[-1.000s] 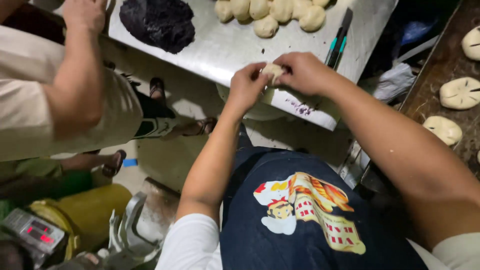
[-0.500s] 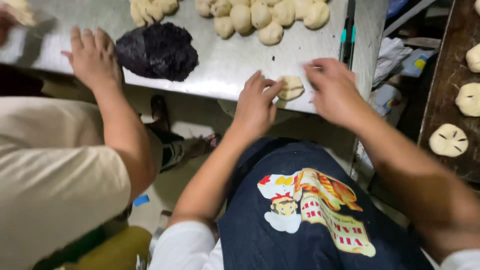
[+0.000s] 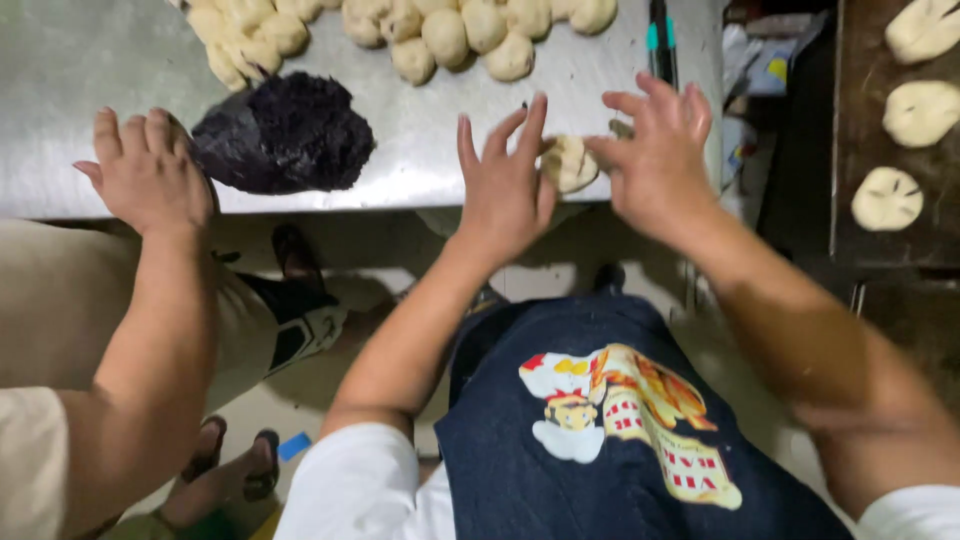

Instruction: Scoring dough balls with a knife and arranging them on a baking tray

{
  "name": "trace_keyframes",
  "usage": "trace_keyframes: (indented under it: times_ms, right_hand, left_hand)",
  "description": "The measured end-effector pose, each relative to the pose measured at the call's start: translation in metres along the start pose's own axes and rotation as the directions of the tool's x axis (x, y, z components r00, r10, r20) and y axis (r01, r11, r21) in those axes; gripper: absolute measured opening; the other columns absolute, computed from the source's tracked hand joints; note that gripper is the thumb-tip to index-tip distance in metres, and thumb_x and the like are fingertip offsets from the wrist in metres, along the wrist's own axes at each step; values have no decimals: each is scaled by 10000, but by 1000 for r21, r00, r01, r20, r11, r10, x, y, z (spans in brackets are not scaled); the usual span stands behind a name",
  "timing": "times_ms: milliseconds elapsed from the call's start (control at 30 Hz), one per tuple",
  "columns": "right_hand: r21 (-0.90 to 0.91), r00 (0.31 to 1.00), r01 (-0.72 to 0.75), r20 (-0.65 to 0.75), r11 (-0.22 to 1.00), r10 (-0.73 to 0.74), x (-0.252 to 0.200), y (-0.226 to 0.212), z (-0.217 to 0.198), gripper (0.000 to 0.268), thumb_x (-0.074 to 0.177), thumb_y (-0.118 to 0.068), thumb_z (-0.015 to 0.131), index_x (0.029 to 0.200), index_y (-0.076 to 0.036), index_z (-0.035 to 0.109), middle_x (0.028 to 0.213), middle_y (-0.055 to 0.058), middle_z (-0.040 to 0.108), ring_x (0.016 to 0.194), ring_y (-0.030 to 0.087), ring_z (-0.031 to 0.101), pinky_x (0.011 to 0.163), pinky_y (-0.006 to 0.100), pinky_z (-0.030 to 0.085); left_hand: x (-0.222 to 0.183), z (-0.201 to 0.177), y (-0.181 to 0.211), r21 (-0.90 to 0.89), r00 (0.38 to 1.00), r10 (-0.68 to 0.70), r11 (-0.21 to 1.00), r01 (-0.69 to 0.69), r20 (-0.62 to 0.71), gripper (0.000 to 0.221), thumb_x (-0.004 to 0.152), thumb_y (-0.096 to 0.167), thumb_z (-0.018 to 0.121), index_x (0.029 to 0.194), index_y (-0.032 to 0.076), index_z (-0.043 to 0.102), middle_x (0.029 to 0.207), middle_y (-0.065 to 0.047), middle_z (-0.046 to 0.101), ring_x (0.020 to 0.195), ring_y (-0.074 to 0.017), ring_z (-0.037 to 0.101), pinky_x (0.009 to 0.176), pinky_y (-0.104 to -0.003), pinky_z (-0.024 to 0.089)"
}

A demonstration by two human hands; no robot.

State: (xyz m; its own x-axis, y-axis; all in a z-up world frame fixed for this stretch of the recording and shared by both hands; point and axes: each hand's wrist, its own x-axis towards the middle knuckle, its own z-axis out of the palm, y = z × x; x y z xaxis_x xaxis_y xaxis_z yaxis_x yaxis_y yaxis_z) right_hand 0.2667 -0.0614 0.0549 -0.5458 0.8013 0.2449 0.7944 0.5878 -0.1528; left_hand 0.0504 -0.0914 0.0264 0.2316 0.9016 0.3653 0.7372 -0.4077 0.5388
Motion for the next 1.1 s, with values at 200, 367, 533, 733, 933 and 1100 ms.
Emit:
trace_keyframes:
  times_ms: [200, 367, 533, 733, 933, 1100]
  right_hand:
    - [84, 995, 83, -54, 993, -79, 5, 59, 47, 320, 799, 0, 623, 971, -192, 812, 1333, 89, 643, 1382, 396, 493, 1052, 609, 280]
    - [125, 949, -296, 148, 947, 277, 35, 88, 8, 627, 971, -258, 683, 1528, -69, 465, 1445, 199, 446, 1301, 445, 366, 1000, 594, 358]
    - [122, 867, -411, 357, 903, 347, 44, 109, -4, 780, 943, -85, 591, 1621, -75, 207, 1406, 296, 433, 1272, 524, 406, 1009, 611, 407]
    - [533, 915, -400, 278, 746, 292, 65, 173, 25, 359, 763, -229, 675, 1072, -72, 580, 967, 121, 646, 845, 281, 630, 640, 430, 456]
    - [884, 870, -416, 318, 214, 377, 33, 132, -86, 197, 1064, -293, 602, 1214, -165, 606, 852, 21, 626, 636, 64, 669, 512, 269, 626]
    - [314, 928, 339, -266, 887, -261, -55, 105, -150, 451, 946, 142, 588, 1392, 84, 627, 1178, 266, 637, 1016, 402, 618, 905, 490, 517]
  left_hand:
    - [18, 12, 5, 103, 958, -287, 952, 288, -26, 663, 986, 527, 489, 1459, 64, 500, 1159, -155, 689, 1252, -402, 504, 1157, -696, 187]
    - [7, 42, 56, 202, 868, -426, 901, 384, 254, 477, 929, 354, 378, 1302, 57, 361, 1342, -211, 315, 1260, -455, 212, 948, -640, 197]
    - [-11, 75, 67, 89, 921, -390, 917, 388, -1, 458, 963, 115, 542, 1420, 130, 551, 1222, -176, 692, 1110, -400, 631, 660, -581, 503]
    - [28, 52, 104, -23, 904, -412, 909, 417, 112, 306, 1065, 316, 374, 906, 112, 537, 898, -61, 654, 913, -278, 673, 1153, -624, 297]
    - [25, 62, 122, 178, 808, -589, 797, 577, 15, 186, 955, 228, 640, 959, 43, 626, 1503, -197, 506, 1523, -433, 262, 1221, -690, 173]
    - [19, 66, 103, -905, 646, -705, 15, 426, 292, 428, 782, 97, 795, 1158, 77, 591, 933, -139, 689, 702, -204, 686, 530, -231, 507]
